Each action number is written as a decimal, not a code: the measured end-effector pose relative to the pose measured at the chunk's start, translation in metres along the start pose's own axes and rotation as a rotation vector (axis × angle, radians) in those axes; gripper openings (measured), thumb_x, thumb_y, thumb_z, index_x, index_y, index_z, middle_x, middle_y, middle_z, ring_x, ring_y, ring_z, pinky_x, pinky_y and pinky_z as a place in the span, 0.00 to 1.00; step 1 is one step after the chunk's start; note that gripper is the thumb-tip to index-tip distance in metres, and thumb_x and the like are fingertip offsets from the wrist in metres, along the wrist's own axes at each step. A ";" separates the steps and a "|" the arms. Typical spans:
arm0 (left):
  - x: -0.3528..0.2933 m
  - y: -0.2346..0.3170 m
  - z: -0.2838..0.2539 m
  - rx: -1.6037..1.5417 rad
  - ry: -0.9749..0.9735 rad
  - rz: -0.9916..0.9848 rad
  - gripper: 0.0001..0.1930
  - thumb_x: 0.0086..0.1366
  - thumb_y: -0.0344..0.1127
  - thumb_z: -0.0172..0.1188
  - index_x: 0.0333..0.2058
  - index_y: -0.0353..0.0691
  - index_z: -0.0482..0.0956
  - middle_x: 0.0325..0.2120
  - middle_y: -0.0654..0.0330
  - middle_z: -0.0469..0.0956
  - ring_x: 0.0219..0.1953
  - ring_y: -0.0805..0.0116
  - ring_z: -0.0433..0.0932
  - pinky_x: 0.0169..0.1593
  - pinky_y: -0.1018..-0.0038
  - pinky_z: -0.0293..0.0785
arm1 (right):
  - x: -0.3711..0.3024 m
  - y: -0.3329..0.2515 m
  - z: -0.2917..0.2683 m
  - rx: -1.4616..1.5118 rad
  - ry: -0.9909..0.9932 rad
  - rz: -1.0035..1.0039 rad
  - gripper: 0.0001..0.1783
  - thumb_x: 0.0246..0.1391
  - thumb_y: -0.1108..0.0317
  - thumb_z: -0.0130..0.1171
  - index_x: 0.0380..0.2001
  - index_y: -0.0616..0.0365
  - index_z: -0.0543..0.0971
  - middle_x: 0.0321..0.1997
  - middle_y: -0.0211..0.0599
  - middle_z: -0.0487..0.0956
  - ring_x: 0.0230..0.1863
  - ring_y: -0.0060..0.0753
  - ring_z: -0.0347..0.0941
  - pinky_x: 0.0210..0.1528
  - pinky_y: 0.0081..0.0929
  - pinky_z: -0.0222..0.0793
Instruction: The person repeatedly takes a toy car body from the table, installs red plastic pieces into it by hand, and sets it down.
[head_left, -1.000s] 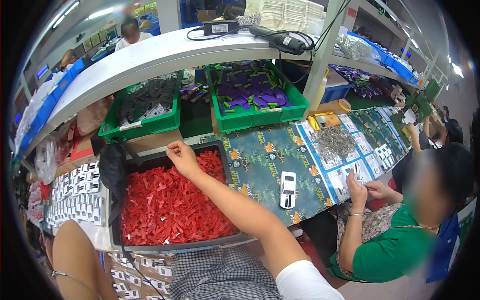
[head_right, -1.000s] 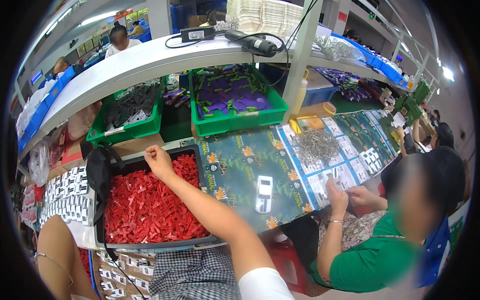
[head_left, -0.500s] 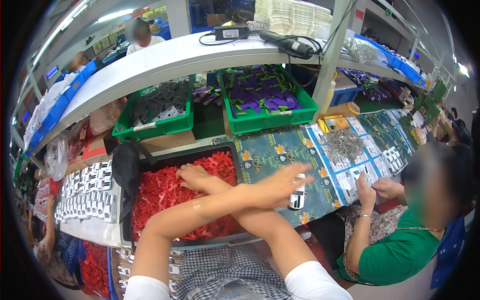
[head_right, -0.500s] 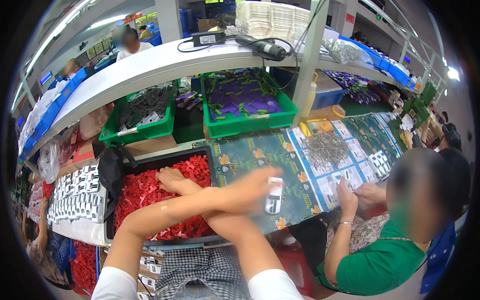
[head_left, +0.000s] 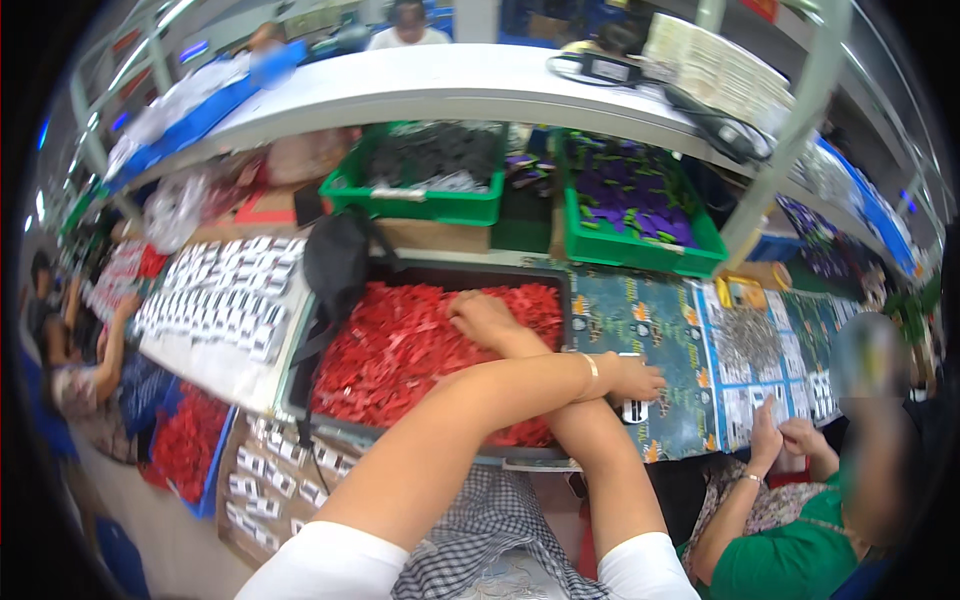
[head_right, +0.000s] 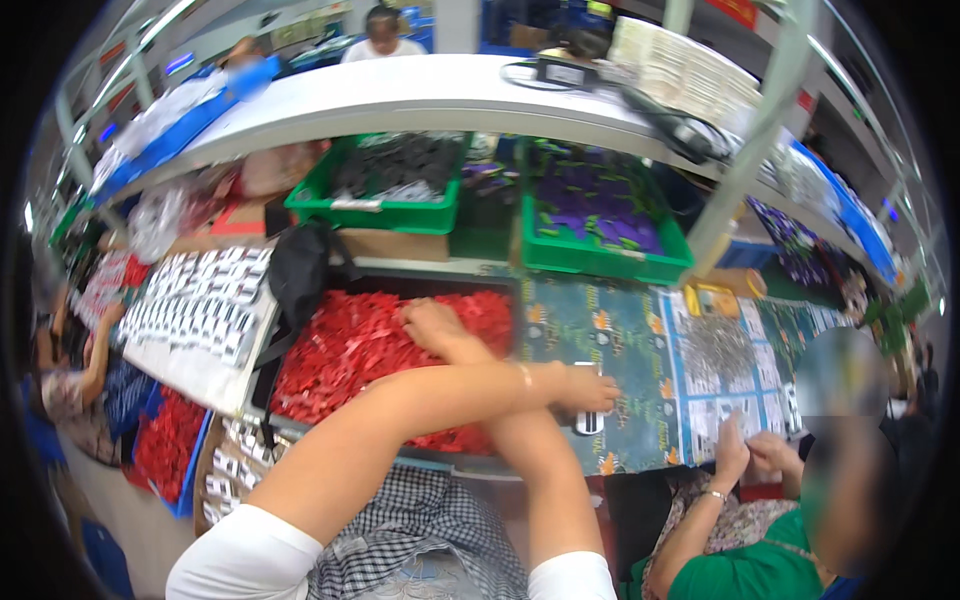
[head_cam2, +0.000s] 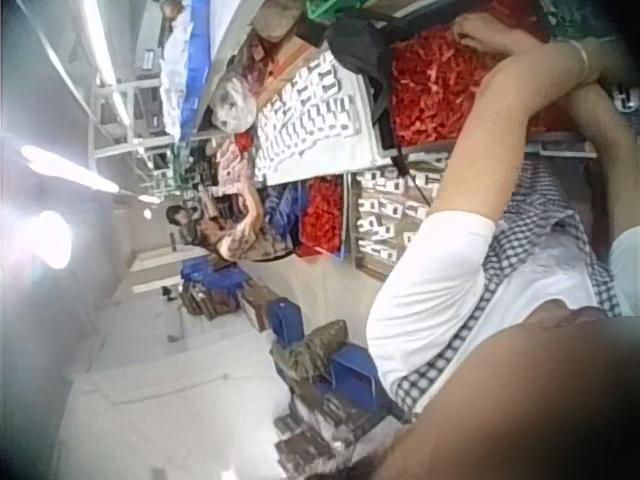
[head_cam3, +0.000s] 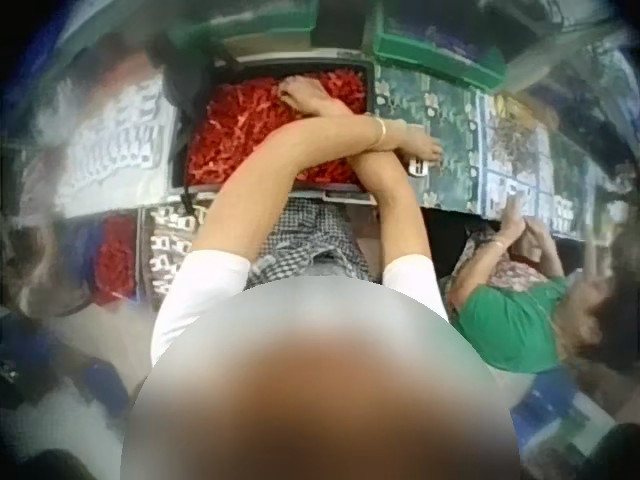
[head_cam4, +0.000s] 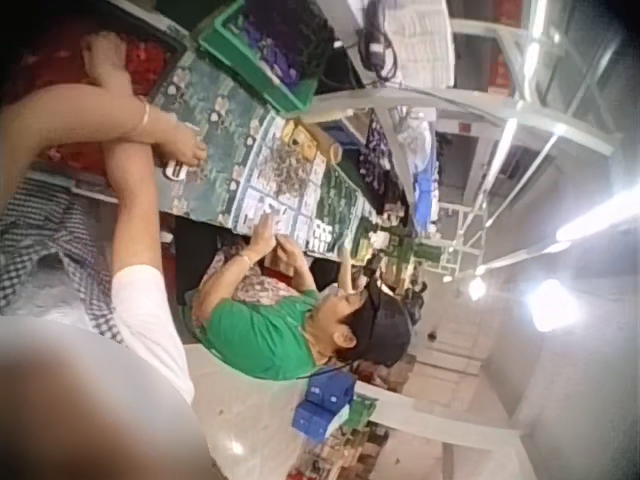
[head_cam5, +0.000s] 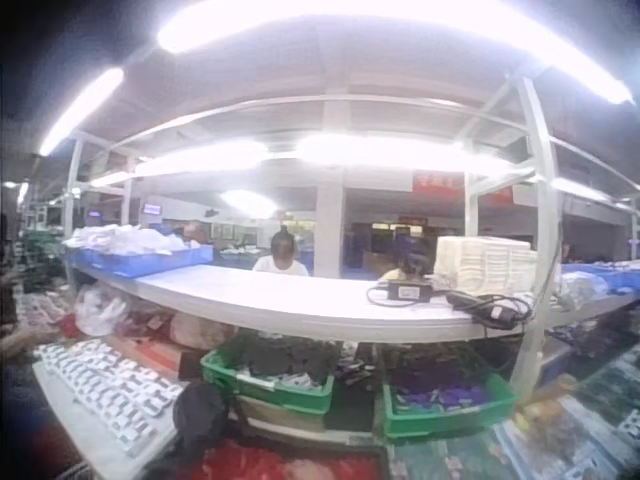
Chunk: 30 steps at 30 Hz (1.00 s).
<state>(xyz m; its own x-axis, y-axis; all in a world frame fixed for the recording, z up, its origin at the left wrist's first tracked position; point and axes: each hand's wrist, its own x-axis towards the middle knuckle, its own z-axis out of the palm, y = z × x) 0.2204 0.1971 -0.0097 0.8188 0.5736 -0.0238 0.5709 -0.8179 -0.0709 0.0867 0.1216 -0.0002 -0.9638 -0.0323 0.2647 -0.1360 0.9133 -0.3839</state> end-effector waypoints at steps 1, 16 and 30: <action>-0.012 -0.002 0.010 0.105 -0.066 -0.041 0.28 0.39 0.41 0.70 0.42 0.42 0.75 0.42 0.60 0.70 0.53 0.60 0.66 0.51 0.50 0.66 | 0.010 -0.008 0.009 0.012 -0.004 -0.017 0.07 0.49 0.66 0.56 0.33 0.53 0.77 0.38 0.40 0.76 0.46 0.46 0.71 0.44 0.41 0.70; -0.269 0.087 -0.079 -1.632 1.439 -0.578 0.24 0.68 0.46 0.48 0.56 0.39 0.63 0.48 0.57 0.70 0.50 0.66 0.72 0.55 0.67 0.67 | 0.010 0.002 0.011 1.129 0.428 0.235 0.15 0.59 0.58 0.48 0.41 0.57 0.76 0.30 0.32 0.74 0.32 0.29 0.70 0.36 0.29 0.70; -0.326 0.049 0.003 -1.808 1.867 -0.825 0.19 0.66 0.49 0.38 0.41 0.43 0.72 0.31 0.61 0.77 0.31 0.69 0.77 0.35 0.69 0.74 | 0.008 -0.041 -0.002 0.329 0.481 -0.106 0.05 0.55 0.76 0.55 0.35 0.61 0.77 0.28 0.33 0.75 0.27 0.20 0.73 0.27 0.18 0.68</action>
<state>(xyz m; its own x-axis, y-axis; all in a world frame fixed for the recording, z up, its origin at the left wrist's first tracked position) -0.0183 -0.0299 -0.0081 -0.6321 0.7740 -0.0358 -0.5823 -0.4440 0.6810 0.0851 0.0847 0.0192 -0.7394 0.1410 0.6583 -0.3641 0.7388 -0.5672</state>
